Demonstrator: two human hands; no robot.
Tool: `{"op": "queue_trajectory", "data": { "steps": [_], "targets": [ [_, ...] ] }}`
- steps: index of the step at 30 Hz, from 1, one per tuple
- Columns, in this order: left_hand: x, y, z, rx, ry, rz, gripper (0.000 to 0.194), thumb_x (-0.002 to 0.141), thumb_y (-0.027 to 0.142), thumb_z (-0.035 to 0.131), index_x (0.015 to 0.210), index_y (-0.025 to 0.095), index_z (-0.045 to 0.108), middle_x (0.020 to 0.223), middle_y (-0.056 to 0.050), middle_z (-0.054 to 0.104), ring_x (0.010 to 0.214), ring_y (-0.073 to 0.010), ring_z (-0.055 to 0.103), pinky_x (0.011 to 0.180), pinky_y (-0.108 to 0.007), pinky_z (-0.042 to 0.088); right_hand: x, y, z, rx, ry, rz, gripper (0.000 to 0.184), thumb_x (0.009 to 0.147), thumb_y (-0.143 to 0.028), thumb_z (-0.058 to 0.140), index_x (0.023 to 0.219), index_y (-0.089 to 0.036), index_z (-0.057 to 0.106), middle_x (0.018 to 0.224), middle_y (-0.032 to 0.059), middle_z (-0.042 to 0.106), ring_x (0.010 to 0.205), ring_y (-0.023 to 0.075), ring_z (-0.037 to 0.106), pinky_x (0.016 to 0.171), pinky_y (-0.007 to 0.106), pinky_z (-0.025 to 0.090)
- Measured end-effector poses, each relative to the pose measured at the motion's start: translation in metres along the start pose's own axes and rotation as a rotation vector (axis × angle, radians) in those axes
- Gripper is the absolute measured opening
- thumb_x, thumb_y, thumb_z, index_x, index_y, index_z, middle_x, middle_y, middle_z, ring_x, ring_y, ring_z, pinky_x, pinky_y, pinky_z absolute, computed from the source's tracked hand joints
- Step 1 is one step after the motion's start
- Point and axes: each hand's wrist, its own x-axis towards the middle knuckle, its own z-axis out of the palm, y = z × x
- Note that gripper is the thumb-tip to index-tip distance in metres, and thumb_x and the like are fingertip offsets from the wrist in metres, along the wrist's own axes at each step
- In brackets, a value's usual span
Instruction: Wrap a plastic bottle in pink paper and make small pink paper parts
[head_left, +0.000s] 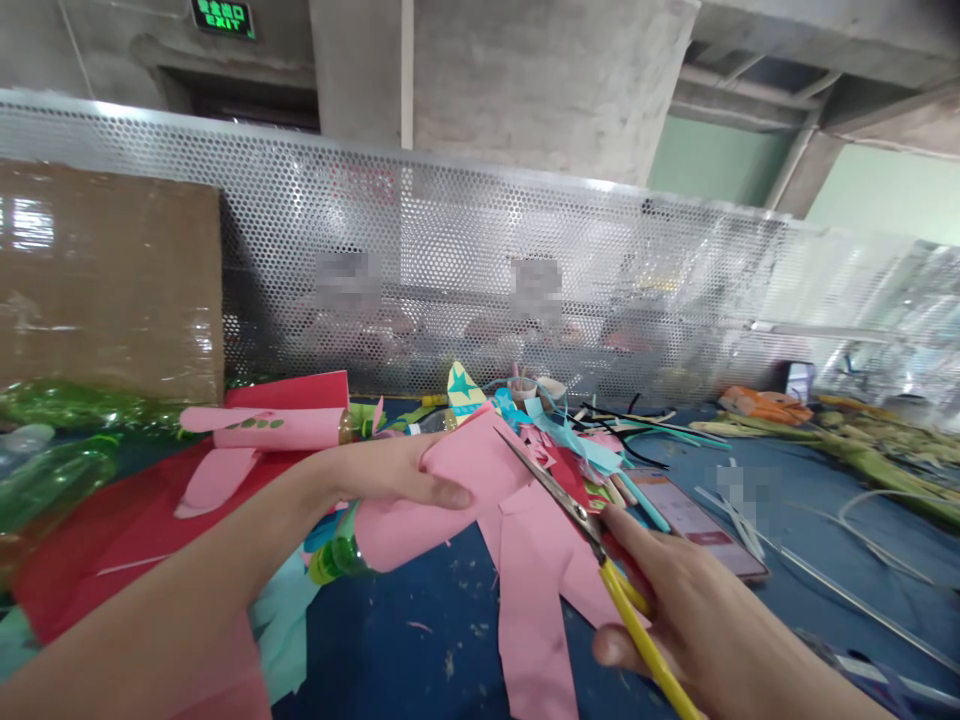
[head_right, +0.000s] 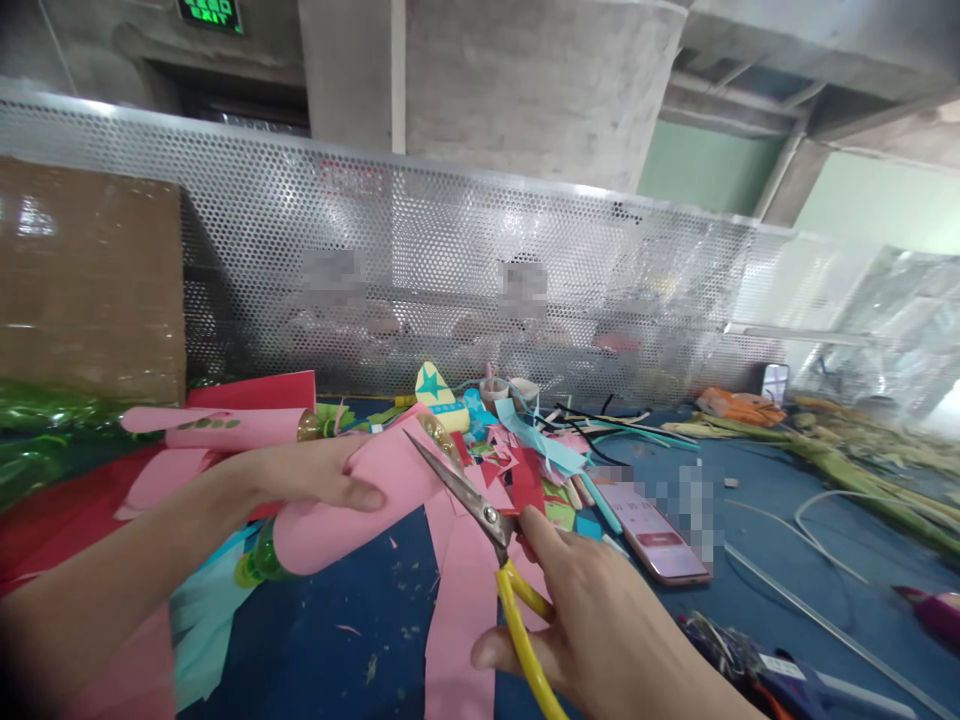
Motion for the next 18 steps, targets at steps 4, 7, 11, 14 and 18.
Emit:
{"op": "queue_trajectory", "data": {
  "steps": [4, 7, 11, 14, 18],
  "targets": [
    [-0.001, 0.002, -0.0011, 0.094, 0.043, 0.016, 0.072, 0.073, 0.047, 0.074, 0.137, 0.027, 0.048, 0.115, -0.005, 0.07, 0.121, -0.0298, 0.054, 0.101, -0.043, 0.042, 0.0004, 0.0019, -0.0003, -0.034, -0.01, 0.038, 0.039, 0.083, -0.062, 0.053, 0.087, -0.024, 0.046, 0.065, 0.0013, 0.063, 0.05, 0.0203, 0.059, 0.047, 0.027, 0.037],
    [-0.0004, 0.003, -0.0012, 0.123, 0.036, -0.002, 0.077, 0.073, 0.05, 0.073, 0.14, 0.026, 0.044, 0.113, -0.006, 0.069, 0.111, -0.0293, 0.06, 0.094, -0.041, 0.047, -0.0011, 0.0041, 0.0016, -0.039, -0.027, 0.078, 0.037, 0.084, -0.06, 0.053, 0.086, -0.024, 0.046, 0.065, 0.0014, 0.063, 0.052, 0.021, 0.059, 0.047, 0.028, 0.037],
    [-0.0008, 0.0034, -0.0011, 0.21, 0.077, -0.044, 0.078, 0.075, 0.051, 0.071, 0.143, 0.028, 0.04, 0.11, -0.006, 0.069, 0.1, -0.0278, 0.063, 0.078, -0.035, 0.051, -0.0029, 0.0044, 0.0042, -0.003, -0.07, 0.072, 0.042, 0.084, -0.064, 0.049, 0.089, -0.023, 0.045, 0.07, 0.0032, 0.063, 0.056, 0.0227, 0.059, 0.051, 0.031, 0.04],
    [-0.0017, 0.0029, -0.0004, 0.244, 0.088, -0.066, 0.073, 0.075, 0.052, 0.07, 0.14, 0.029, 0.044, 0.106, -0.005, 0.07, 0.092, -0.0262, 0.065, 0.071, -0.032, 0.051, -0.0025, 0.0023, 0.0046, 0.027, -0.066, 0.038, 0.046, 0.082, -0.068, 0.048, 0.091, -0.023, 0.043, 0.071, 0.0022, 0.061, 0.056, 0.0221, 0.057, 0.052, 0.031, 0.038],
    [-0.0012, 0.0038, 0.0027, 0.213, 0.087, -0.039, 0.082, 0.074, 0.051, 0.07, 0.144, 0.027, 0.037, 0.115, -0.006, 0.068, 0.103, -0.0287, 0.062, 0.081, -0.035, 0.05, -0.0013, 0.0003, 0.005, 0.016, -0.047, 0.041, 0.051, 0.082, -0.073, 0.042, 0.09, -0.023, 0.042, 0.069, 0.0021, 0.06, 0.054, 0.0213, 0.056, 0.051, 0.03, 0.036]
  ]
}}
